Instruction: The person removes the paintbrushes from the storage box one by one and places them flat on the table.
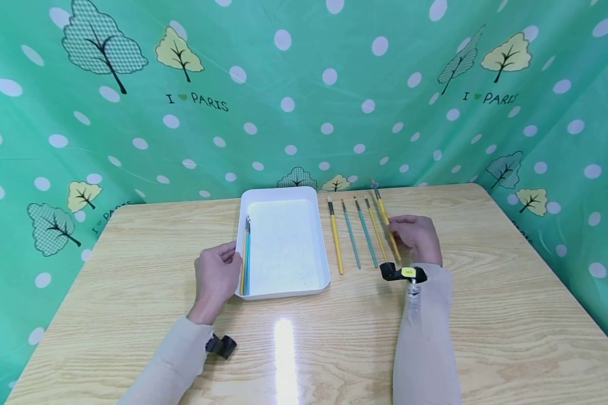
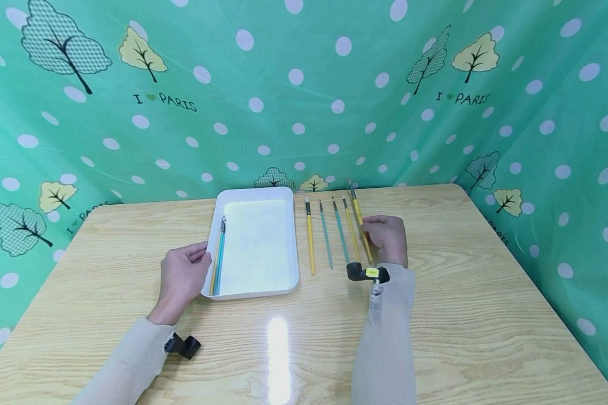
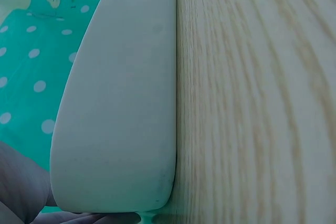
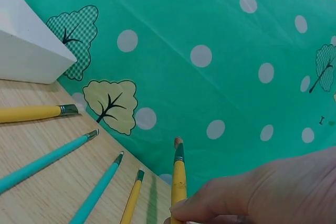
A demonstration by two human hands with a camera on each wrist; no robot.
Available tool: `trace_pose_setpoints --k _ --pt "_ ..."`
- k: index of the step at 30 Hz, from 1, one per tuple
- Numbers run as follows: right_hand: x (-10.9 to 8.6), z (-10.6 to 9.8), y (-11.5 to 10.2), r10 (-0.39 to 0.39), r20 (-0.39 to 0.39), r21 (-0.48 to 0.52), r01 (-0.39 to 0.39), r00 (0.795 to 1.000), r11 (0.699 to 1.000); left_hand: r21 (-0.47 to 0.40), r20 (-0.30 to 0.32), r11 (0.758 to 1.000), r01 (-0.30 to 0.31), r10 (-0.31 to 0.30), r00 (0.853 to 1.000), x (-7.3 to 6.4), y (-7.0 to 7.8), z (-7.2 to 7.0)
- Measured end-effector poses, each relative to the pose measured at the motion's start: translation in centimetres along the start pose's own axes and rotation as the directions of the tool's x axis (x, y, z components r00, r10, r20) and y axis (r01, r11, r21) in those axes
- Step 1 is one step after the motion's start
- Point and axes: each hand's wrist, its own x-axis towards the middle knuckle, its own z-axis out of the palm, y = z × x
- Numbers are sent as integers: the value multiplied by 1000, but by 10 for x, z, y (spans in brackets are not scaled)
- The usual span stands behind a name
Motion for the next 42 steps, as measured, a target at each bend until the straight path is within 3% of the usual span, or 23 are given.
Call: trace_pose_setpoints --k 13,21,34,42 --pt "4 3 9 -2 -54 -43 0 999 999 -2 3 1000 -3 3 1000 0 0 -1" --pt "4 7 9 36 -119 -92 -47 992 995 -7 4 1000 -4 4 1000 0 0 0" --pt "-1 5 9 -40 -166 -216 3 985 976 -8 9 1000 0 0 1000 1 -1 0" --pt "-3 5 6 -20 -176 -211 -18 984 977 -8 10 1000 -3 3 1000 1 0 0"
